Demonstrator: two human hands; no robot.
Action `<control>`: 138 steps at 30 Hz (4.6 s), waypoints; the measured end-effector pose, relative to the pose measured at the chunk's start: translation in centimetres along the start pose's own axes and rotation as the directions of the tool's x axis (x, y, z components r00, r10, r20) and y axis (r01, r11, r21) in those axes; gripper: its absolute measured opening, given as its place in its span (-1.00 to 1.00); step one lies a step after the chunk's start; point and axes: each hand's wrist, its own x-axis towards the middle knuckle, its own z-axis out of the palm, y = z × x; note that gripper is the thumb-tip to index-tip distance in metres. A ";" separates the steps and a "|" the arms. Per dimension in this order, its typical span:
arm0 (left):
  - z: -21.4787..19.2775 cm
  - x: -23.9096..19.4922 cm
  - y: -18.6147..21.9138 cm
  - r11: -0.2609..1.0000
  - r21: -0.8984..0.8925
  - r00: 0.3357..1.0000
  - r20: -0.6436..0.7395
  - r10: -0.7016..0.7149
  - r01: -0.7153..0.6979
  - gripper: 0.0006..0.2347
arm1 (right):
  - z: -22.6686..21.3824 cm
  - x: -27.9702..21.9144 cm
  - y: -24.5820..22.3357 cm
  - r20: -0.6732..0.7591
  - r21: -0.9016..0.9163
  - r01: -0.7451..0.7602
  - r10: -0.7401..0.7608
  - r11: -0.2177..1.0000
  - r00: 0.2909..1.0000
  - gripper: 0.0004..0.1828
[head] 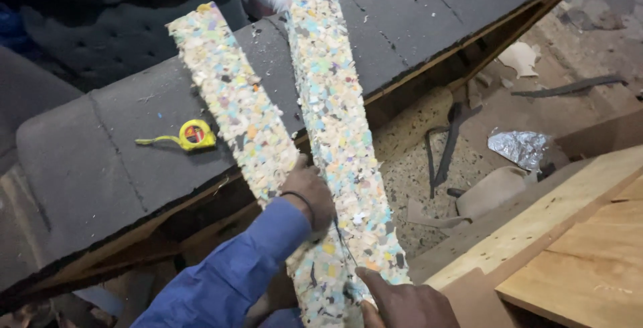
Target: Cutting a long piece of multi-colored foam in half lengthwise using a knife
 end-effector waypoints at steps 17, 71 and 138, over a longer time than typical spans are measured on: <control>3.3 -1.5 1.2 0.877 -0.465 0.770 -0.601 -0.215 -0.118 -0.57 | 0.5 -0.6 3.7 -0.482 -0.111 0.063 -0.109 0.992 0.870 -0.29; 4.7 1.8 0.1 0.891 -0.420 0.605 -0.759 -0.240 -0.173 -0.64 | -2.1 4.5 2.2 -0.319 -0.027 0.162 -0.162 0.986 0.934 -0.36; 5.7 2.2 -0.9 0.889 -0.433 0.607 -0.749 -0.264 -0.149 -0.71 | 1.5 4.8 2.3 -0.440 -0.147 0.402 -0.424 0.904 0.792 -0.68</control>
